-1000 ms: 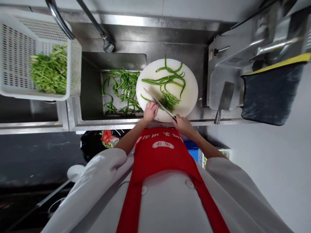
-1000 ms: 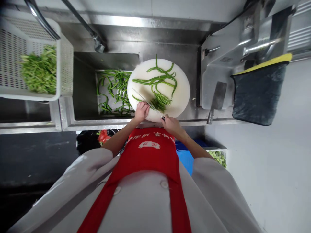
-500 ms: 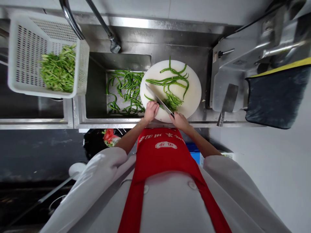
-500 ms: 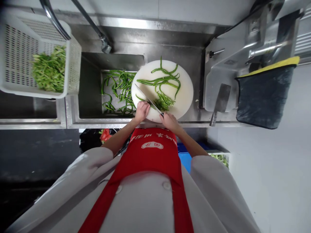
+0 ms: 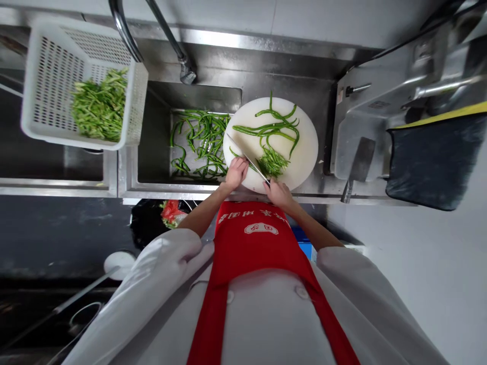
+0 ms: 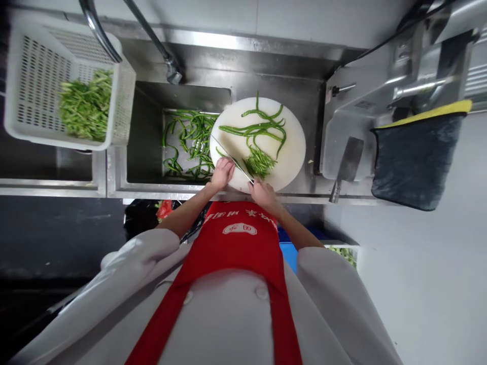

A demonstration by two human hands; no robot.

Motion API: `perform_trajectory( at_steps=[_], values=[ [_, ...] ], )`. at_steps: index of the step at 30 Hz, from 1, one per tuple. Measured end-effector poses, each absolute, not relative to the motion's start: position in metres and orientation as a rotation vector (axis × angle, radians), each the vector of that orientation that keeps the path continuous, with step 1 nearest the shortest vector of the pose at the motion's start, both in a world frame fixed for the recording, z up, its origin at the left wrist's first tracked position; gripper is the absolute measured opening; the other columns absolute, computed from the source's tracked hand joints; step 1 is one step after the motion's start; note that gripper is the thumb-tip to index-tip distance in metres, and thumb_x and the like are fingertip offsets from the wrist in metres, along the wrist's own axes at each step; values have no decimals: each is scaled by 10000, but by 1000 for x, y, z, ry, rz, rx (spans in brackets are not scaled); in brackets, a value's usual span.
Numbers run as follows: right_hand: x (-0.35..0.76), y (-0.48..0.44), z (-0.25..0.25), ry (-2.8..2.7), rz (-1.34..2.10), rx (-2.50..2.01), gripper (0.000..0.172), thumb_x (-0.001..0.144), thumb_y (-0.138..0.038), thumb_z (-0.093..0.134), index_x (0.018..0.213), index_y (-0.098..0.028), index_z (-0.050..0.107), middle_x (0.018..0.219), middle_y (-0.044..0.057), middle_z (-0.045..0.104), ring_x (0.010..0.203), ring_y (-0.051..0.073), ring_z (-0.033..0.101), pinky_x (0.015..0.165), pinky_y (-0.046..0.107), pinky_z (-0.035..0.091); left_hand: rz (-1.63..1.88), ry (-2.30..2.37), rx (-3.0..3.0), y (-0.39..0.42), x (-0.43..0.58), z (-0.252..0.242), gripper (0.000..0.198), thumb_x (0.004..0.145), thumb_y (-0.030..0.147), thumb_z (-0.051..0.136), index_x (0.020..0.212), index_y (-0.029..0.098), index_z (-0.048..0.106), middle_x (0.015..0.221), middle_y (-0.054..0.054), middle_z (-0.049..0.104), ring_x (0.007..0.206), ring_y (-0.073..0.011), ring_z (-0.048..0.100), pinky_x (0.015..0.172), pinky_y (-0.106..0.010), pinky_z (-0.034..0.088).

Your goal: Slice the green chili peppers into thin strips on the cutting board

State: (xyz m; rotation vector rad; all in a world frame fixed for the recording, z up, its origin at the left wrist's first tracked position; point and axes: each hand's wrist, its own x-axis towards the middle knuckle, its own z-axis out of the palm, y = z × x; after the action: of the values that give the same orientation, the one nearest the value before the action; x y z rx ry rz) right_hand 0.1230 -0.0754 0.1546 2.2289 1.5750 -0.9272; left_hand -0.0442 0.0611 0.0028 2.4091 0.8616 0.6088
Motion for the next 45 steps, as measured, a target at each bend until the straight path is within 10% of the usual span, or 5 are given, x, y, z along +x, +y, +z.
perform_trajectory(
  at_steps=[45],
  values=[
    [139, -64, 135, 1684, -1071, 2295, 449, 1074, -444, 328, 1200, -95, 581, 1124, 212, 704, 1096, 273, 665, 910, 292, 441, 660, 827, 2351, 74, -51, 0, 274, 1032, 314, 392, 1088, 211, 639, 1095, -106, 615, 1112, -231, 547, 1007, -435, 484]
  ],
)
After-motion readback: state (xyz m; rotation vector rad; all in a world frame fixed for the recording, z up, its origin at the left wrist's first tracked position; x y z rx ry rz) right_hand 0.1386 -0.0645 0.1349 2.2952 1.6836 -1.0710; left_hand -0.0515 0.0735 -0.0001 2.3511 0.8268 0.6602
